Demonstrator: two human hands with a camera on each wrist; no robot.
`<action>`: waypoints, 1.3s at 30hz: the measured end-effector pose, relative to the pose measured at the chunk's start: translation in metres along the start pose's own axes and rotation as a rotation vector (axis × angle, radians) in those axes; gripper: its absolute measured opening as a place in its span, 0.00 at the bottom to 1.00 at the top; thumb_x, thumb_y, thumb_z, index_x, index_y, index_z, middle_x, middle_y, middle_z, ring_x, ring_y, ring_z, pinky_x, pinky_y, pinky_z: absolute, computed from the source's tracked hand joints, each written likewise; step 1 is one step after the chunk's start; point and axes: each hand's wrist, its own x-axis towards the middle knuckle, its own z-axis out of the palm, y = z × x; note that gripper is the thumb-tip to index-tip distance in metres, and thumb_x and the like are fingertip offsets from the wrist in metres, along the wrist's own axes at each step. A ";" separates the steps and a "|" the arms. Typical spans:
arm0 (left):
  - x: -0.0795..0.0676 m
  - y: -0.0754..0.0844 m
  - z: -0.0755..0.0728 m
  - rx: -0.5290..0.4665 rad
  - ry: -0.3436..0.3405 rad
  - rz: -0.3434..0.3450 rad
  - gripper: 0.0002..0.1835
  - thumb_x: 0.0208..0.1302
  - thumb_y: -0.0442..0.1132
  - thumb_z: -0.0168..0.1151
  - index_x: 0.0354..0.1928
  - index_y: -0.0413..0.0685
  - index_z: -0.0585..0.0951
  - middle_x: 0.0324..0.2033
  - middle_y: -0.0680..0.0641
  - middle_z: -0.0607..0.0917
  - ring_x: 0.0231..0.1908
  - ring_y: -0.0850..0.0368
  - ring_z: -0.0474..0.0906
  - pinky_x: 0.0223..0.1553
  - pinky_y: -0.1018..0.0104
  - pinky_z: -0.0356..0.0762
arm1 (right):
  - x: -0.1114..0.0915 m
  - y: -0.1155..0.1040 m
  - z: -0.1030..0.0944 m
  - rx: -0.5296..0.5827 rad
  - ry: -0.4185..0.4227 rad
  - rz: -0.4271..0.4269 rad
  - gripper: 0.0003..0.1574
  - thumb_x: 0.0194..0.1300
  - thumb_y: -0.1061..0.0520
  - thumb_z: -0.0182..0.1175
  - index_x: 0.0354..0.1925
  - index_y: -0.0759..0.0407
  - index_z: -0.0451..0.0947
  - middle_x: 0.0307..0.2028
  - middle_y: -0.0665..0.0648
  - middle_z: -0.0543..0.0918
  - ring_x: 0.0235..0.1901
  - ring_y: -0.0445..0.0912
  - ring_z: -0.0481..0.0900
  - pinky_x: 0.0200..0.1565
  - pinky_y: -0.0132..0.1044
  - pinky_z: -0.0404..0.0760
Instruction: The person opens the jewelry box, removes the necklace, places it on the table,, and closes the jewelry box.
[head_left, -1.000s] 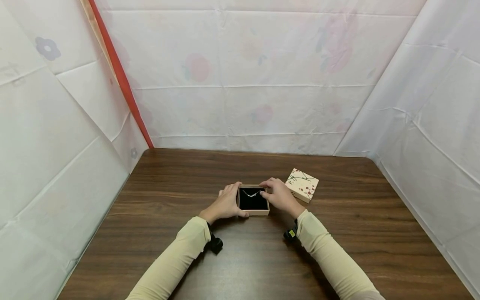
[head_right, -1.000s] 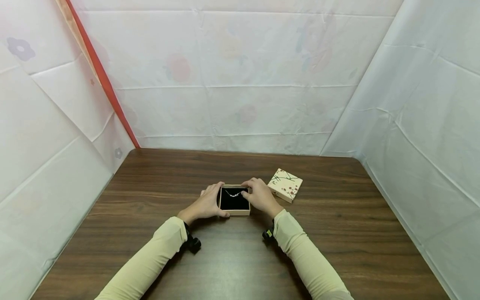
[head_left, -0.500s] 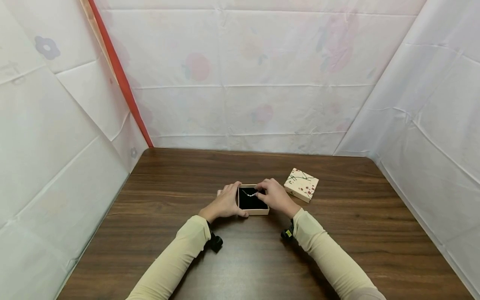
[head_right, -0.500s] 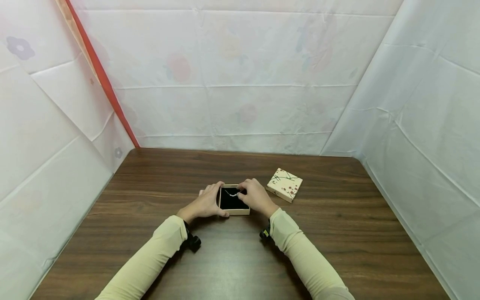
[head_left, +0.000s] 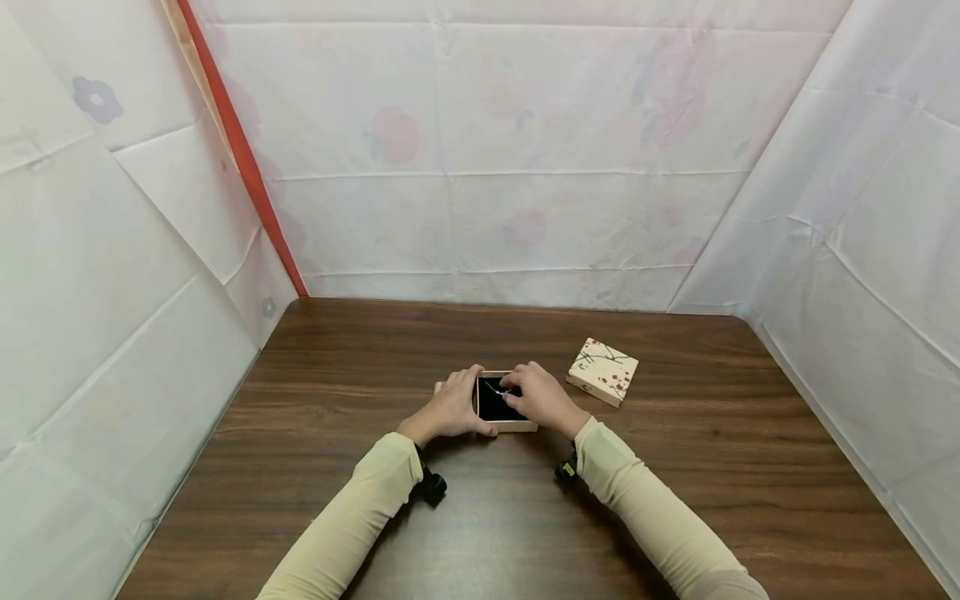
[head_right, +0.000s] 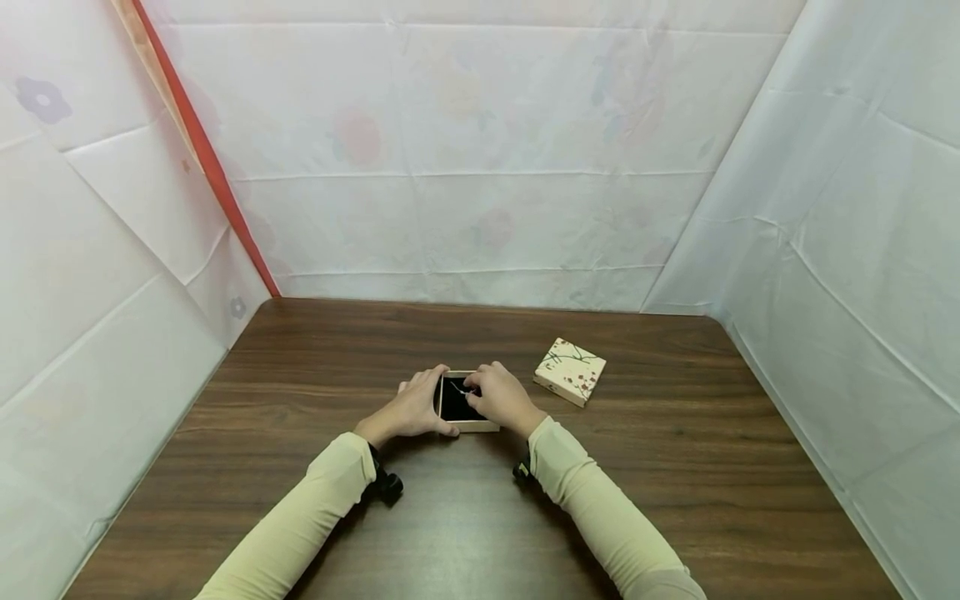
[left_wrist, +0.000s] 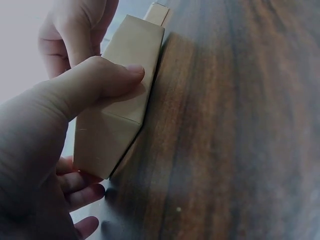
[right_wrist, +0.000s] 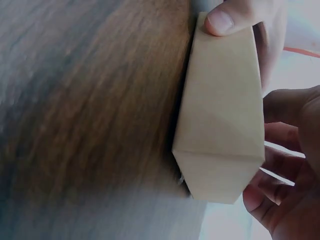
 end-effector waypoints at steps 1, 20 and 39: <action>0.000 0.000 0.000 0.001 -0.001 -0.001 0.60 0.40 0.59 0.78 0.73 0.45 0.57 0.70 0.44 0.66 0.68 0.44 0.60 0.60 0.44 0.58 | 0.000 0.000 0.001 -0.015 0.000 -0.008 0.13 0.62 0.56 0.65 0.45 0.58 0.86 0.42 0.55 0.85 0.40 0.48 0.75 0.44 0.43 0.77; -0.001 0.003 0.000 0.038 0.016 -0.005 0.60 0.38 0.60 0.79 0.72 0.45 0.59 0.67 0.44 0.69 0.66 0.44 0.63 0.58 0.44 0.60 | 0.002 -0.011 0.002 -0.143 -0.009 -0.058 0.09 0.58 0.59 0.67 0.38 0.60 0.87 0.36 0.56 0.85 0.36 0.49 0.76 0.43 0.42 0.77; -0.001 0.002 0.000 0.029 0.009 -0.013 0.61 0.39 0.61 0.79 0.72 0.46 0.58 0.69 0.44 0.67 0.67 0.43 0.61 0.59 0.44 0.59 | 0.010 -0.014 0.000 -0.169 -0.066 -0.006 0.03 0.56 0.62 0.68 0.26 0.59 0.86 0.29 0.56 0.83 0.32 0.49 0.75 0.41 0.42 0.78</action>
